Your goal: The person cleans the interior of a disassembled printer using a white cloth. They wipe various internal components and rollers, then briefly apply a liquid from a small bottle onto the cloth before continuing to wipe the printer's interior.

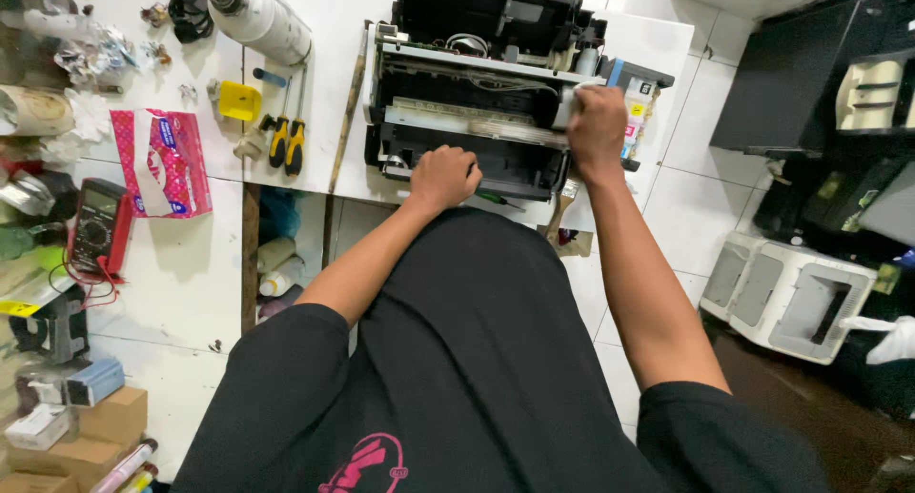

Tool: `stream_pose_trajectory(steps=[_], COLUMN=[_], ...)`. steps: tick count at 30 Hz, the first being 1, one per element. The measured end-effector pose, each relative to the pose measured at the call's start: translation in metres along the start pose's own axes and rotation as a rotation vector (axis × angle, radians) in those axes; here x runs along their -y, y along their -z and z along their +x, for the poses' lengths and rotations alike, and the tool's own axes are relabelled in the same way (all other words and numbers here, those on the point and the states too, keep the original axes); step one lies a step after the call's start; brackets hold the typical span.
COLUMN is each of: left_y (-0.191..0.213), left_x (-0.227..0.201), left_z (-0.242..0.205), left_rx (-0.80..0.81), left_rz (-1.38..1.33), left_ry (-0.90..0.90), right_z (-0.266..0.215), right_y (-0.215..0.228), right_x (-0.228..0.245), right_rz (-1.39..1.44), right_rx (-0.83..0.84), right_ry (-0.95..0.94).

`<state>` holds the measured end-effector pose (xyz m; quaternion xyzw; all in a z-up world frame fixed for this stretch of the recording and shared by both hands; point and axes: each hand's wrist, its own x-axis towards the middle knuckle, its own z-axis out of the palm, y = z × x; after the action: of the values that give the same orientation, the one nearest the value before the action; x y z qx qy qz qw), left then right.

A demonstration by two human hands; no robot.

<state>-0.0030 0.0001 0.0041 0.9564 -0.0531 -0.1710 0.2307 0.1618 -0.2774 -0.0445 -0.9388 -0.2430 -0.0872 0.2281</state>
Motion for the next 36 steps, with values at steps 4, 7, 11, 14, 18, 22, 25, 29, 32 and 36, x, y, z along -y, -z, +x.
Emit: stream_pose_trajectory(steps=[4,7,11,14,18,22,25,29,32,36], left_y=[0.009,0.009,0.012,0.016,0.001,-0.013,-0.014,-0.012,-0.007,-0.007], left_x=[-0.005,-0.005,-0.006,-0.007,-0.003,0.001,0.003,0.001,0.000,-0.002], left_z=[-0.002,-0.004,-0.003,-0.006,-0.007,-0.005,-0.005,-0.006,-0.006,-0.007], left_rx=[0.059,0.017,0.015,0.008,-0.056,-0.107,-0.138,-0.120,-0.094,-0.063], left_rz=[-0.006,0.008,-0.014,-0.002,0.043,0.068,0.073,0.080,0.079,0.077], left_ry=[0.037,0.007,0.012,0.001,-0.014,-0.009,-0.008,0.004,0.020,0.041], right_z=[0.001,0.002,0.003,-0.001,-0.001,0.001,-0.001,-0.007,0.004,0.012], right_y=[0.002,-0.004,0.000,-0.004,-0.010,0.005,0.003,-0.024,-0.018,0.004], right_x=[0.003,0.034,0.024,-0.009,0.029,0.047,0.005,-0.019,0.021,0.033], right_rz=[0.033,0.115,0.091,0.031,0.077,0.104,0.021,0.001,-0.025,0.042], right_rx=[-0.048,-0.092,-0.069,-0.075,-0.127,-0.104,-0.060,-0.082,-0.059,-0.014], right_ry=[-0.168,-0.061,0.006,-0.072,-0.092,-0.026,-0.068,-0.187,-0.131,-0.096])
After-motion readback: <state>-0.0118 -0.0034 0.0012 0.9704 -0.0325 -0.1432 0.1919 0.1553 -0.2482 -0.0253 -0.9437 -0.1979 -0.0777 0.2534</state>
